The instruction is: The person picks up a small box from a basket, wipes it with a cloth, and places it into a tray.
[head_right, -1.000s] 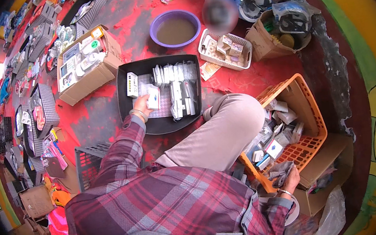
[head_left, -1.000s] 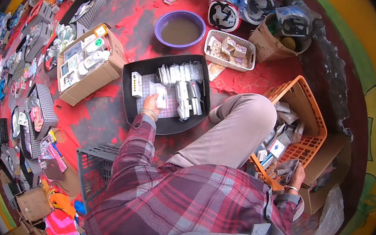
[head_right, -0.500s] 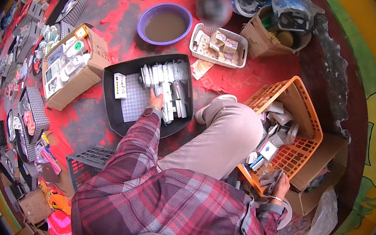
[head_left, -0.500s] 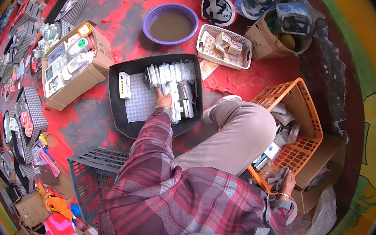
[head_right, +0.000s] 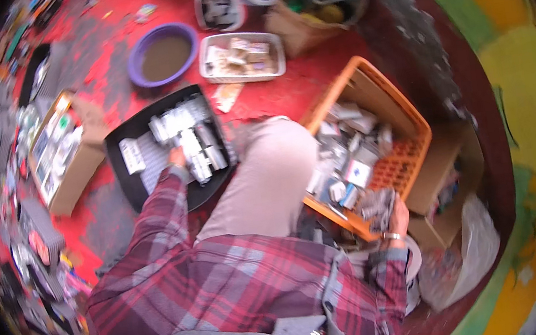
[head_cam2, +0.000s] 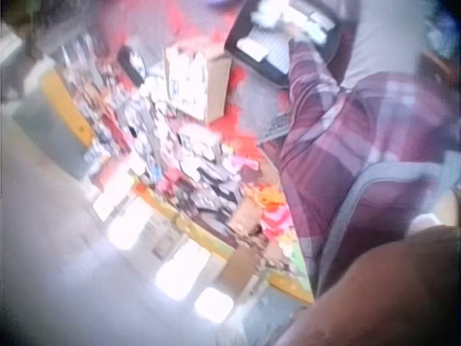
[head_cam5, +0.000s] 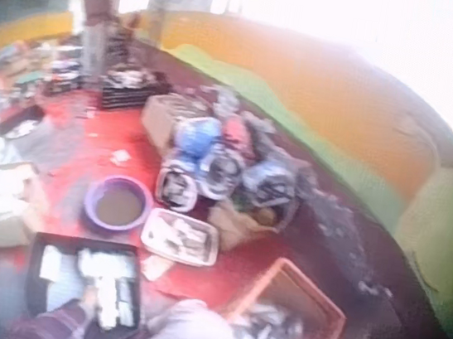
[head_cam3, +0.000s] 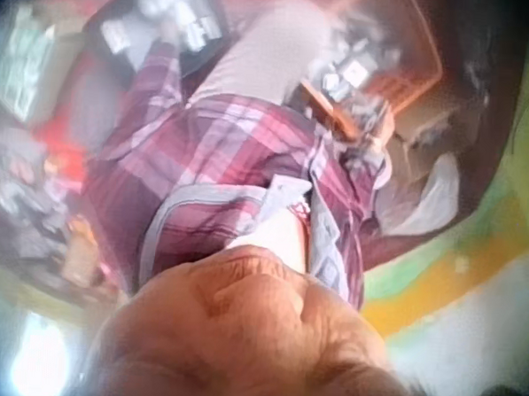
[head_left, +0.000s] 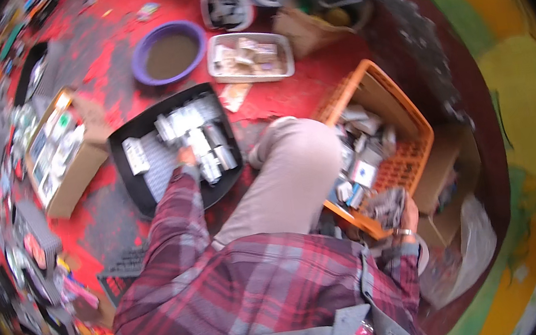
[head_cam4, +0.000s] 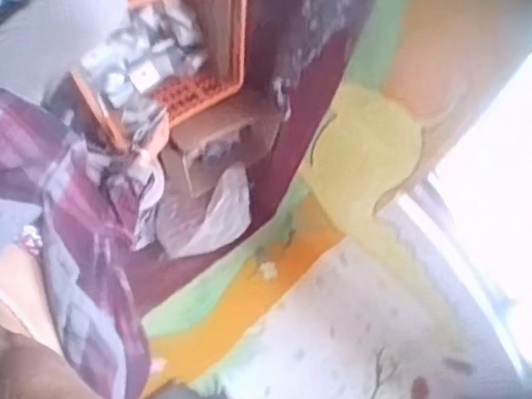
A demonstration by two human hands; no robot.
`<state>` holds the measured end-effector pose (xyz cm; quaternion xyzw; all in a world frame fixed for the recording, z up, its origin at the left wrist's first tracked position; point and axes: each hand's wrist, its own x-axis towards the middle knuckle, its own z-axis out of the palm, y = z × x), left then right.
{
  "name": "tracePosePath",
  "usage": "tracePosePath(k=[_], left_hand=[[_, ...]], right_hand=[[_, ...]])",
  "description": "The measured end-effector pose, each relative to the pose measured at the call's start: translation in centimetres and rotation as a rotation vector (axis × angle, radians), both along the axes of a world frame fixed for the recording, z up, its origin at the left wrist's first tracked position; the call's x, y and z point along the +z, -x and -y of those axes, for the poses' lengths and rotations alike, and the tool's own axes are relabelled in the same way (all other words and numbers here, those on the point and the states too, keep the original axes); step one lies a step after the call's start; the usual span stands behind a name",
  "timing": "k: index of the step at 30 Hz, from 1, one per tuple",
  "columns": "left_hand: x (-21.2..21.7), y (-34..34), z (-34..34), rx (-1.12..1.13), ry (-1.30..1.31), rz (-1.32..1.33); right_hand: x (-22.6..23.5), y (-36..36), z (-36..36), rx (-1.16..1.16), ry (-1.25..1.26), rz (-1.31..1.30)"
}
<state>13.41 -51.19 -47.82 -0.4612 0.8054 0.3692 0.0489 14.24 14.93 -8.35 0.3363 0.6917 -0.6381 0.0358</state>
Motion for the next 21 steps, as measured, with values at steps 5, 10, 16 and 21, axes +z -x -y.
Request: tracePosePath(k=[5, 10, 16, 21], left_hand=[[4.5, 2.3, 1.4, -0.059, 0.079, -0.415], [22.2, 8.7, -4.5, 0.175, -0.543, -0.524], [42.7, 16.6, -15.3, -0.392, -0.494, -0.836], [53.8, 20.9, -30.0, -1.121, -0.627, -0.883]], right_hand=[[5.8, 0.4, -2.2, -0.211, 0.486, -0.182], [13.4, -1.0, -6.8, 0.281, 0.826, -0.524], [10.0, 0.3, -7.2, -0.051, 1.064, -0.603], [14.2, 3.4, -5.9, -0.036, 0.943, -0.825]])
